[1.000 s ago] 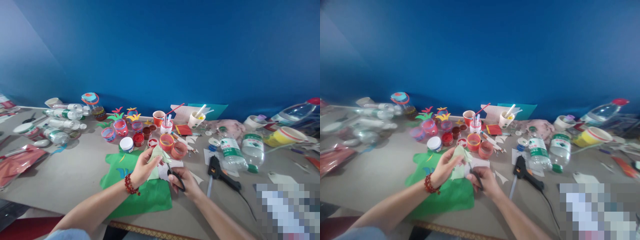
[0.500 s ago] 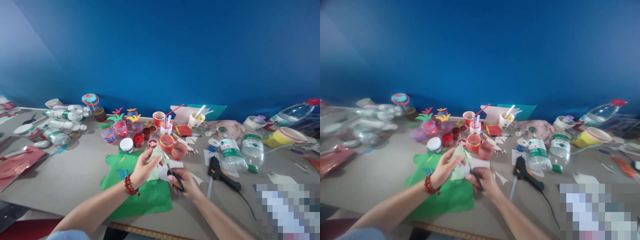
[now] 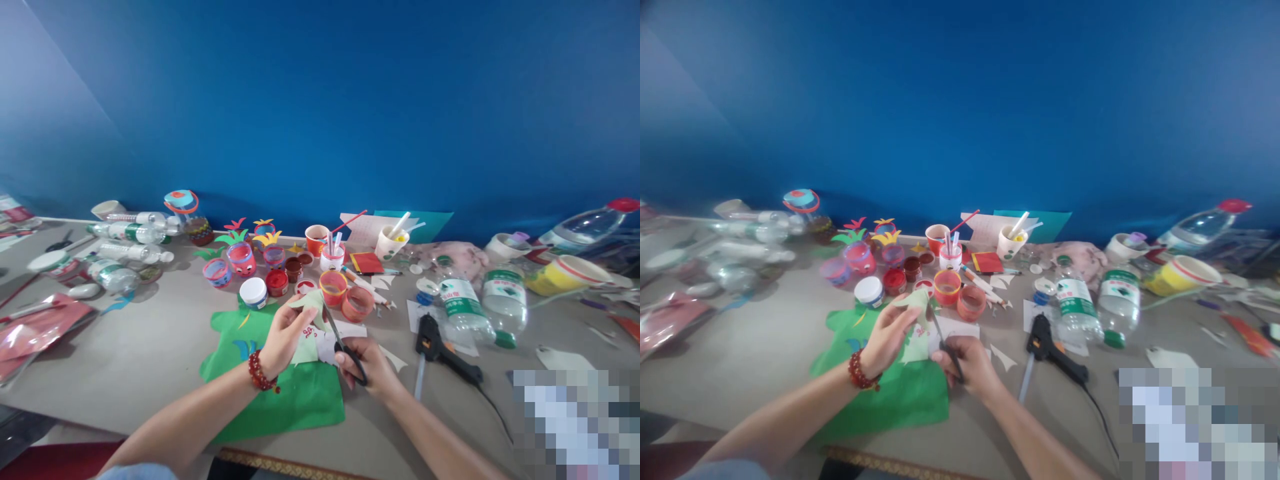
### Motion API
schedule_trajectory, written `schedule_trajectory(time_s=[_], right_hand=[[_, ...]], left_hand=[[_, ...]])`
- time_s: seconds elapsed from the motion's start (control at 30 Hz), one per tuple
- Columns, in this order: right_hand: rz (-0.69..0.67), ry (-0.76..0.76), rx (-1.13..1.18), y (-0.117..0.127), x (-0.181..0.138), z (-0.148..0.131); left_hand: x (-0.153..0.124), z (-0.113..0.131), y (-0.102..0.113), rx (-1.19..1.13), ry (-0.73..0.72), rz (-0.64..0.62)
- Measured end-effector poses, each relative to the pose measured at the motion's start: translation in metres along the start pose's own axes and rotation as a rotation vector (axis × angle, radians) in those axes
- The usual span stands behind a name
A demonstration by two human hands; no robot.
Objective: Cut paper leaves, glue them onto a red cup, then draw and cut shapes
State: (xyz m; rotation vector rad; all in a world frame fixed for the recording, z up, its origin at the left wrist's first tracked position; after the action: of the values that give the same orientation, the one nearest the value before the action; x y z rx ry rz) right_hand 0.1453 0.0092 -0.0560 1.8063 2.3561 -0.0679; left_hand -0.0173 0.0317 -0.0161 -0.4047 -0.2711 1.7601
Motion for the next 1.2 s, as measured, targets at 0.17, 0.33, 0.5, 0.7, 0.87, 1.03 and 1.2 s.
schedule_trajectory(time_s=[0.17,0.33,0.5,0.7,0.87,1.03,1.2], right_hand=[[-0.017,-0.039,0.007,-0.001,-0.001,-0.003],[-0.057,-0.043,0.039,-0.003,-0.004,-0.007],[-0.068,-0.025,0.042,-0.003,-0.005,-0.008],[-0.085,-0.039,0.02,-0.001,-0.005,-0.012],[-0.097,-0.049,0.008,-0.001,-0.006,-0.013],[-0.107,-0.062,-0.004,-0.002,-0.006,-0.01],[-0.11,-0.066,-0.005,-0.002,-0.006,-0.008]], left_hand=[[0.002,-0.002,0.003,-0.001,0.009,0.009],[0.001,0.001,0.0,0.028,-0.013,-0.036],[0.0,0.003,-0.002,0.073,-0.037,-0.105],[0.003,0.004,0.0,0.041,-0.036,-0.172],[0.006,0.001,0.004,0.06,0.0,-0.214],[0.005,-0.001,0.004,0.104,0.004,-0.252],[0.005,0.002,0.002,0.121,-0.012,-0.258]])
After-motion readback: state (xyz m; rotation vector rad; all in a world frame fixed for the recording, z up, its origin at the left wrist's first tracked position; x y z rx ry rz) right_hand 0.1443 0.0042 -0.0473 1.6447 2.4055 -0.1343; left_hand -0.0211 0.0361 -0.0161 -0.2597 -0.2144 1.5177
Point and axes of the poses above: each hand's wrist, its own x-axis towards the middle knuckle, its own y-axis out of the back of the hand, z = x × y, the point moved 4 cm from there along x, towards the middle knuckle, and after that the axes turned 11 degrees about z, right-handed, at the moved point
